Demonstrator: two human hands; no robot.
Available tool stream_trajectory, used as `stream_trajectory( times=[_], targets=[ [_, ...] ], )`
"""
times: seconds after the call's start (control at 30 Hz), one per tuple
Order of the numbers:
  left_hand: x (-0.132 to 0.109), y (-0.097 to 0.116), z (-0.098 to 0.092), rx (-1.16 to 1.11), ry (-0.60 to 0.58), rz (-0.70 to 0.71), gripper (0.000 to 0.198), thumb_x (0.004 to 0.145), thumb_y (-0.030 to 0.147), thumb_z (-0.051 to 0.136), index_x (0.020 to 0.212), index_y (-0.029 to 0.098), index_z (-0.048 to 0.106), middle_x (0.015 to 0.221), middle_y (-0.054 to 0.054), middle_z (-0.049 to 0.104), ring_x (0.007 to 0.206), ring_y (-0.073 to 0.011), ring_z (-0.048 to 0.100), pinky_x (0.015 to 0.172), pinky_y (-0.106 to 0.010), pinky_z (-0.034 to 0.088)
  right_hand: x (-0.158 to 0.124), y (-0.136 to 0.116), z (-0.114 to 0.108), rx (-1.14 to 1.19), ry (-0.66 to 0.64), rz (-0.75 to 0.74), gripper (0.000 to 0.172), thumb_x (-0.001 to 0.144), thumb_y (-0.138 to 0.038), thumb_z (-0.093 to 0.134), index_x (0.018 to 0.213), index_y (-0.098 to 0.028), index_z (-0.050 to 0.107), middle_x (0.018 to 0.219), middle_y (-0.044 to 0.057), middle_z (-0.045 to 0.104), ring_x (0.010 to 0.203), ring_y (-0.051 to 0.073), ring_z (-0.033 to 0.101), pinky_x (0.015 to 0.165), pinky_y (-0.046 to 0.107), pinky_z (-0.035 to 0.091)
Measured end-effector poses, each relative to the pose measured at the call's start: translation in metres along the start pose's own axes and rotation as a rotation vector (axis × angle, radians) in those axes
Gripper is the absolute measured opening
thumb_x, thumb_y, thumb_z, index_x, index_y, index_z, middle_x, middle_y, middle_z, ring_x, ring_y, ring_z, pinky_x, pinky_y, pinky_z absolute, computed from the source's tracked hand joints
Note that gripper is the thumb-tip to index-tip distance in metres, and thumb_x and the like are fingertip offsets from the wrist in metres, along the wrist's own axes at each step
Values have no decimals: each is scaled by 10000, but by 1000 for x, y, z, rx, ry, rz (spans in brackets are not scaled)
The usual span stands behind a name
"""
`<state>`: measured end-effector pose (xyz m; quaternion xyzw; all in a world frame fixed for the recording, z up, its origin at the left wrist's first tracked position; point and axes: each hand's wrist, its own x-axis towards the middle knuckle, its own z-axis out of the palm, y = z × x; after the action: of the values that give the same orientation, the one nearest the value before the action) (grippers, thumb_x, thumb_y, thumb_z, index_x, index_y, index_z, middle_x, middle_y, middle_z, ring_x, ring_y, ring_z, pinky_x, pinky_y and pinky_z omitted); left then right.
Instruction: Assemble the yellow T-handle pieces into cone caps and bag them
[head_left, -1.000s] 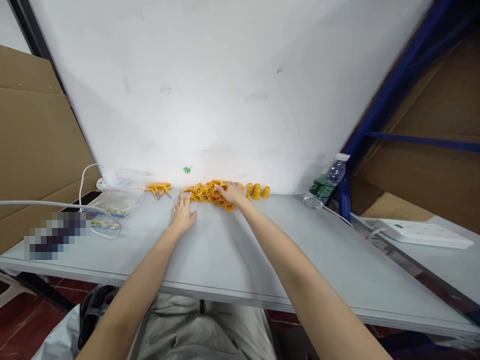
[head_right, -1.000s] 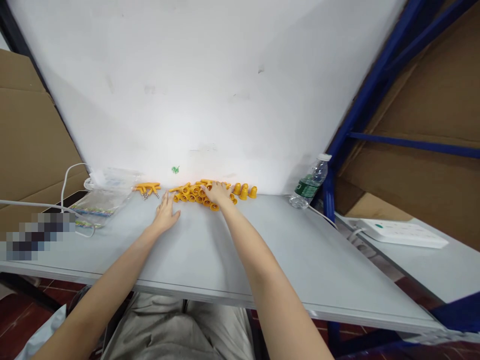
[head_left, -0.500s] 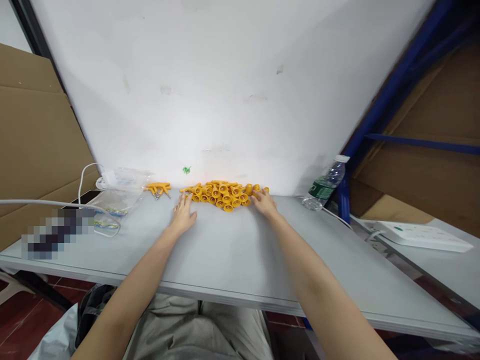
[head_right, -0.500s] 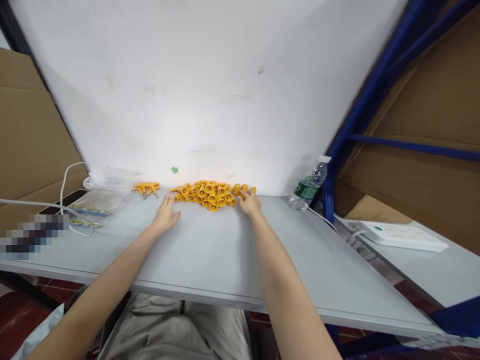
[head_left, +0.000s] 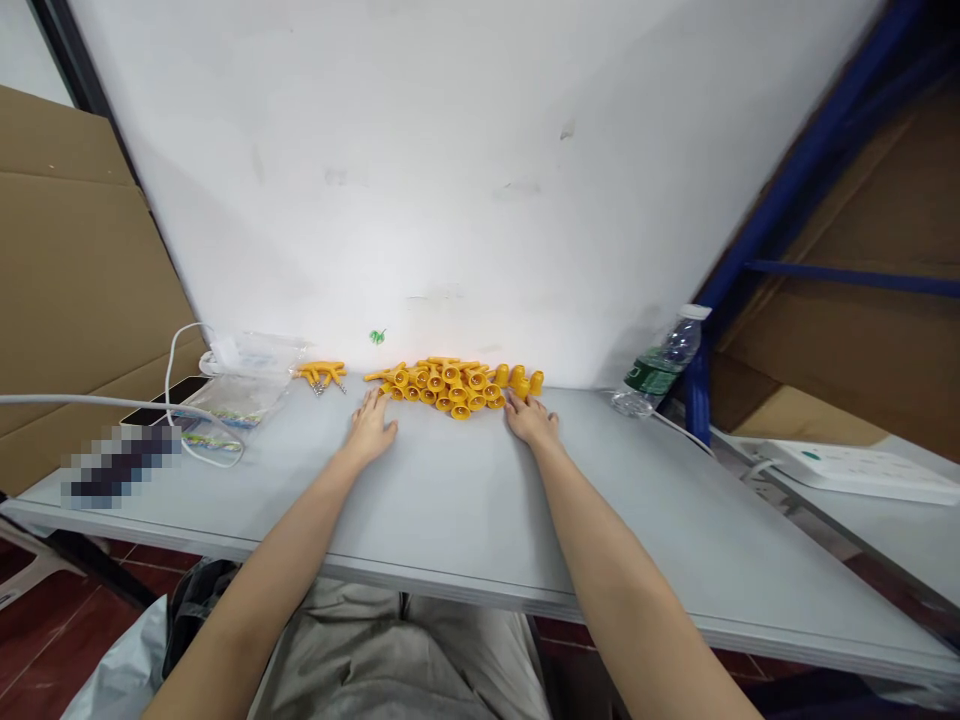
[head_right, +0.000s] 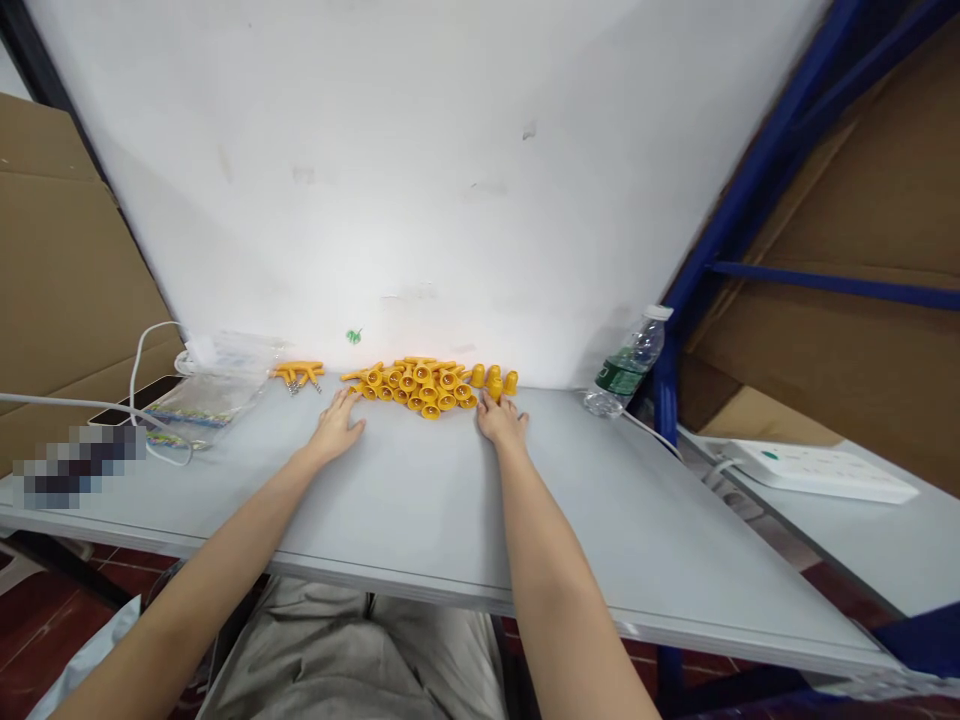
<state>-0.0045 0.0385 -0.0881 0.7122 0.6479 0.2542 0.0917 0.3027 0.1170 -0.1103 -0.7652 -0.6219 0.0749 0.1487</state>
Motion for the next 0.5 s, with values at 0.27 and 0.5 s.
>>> stream_trajectory(
  times=[0.27,0.5],
  targets=[
    [33,-22,-16,19,138,-263,408,883,202,448,1280,183,538,1351,-148,561,1225,-287,538,1051,-499,346,-17,4,5,257,277,67,434,872,-377,472,1258,-202,563,1199,168,571,1149,304,520,991,478,358],
    [80,-74,-39,337,155,-237,503,844,94,388,1309,194,554,1378,-176,505,1318,-321,399,1070,-549,256,-17,3,0,523,487,72,377,896,-377,308,1151,-194,517,1129,143,568,1095,283,525,964,486,340]
  ],
)
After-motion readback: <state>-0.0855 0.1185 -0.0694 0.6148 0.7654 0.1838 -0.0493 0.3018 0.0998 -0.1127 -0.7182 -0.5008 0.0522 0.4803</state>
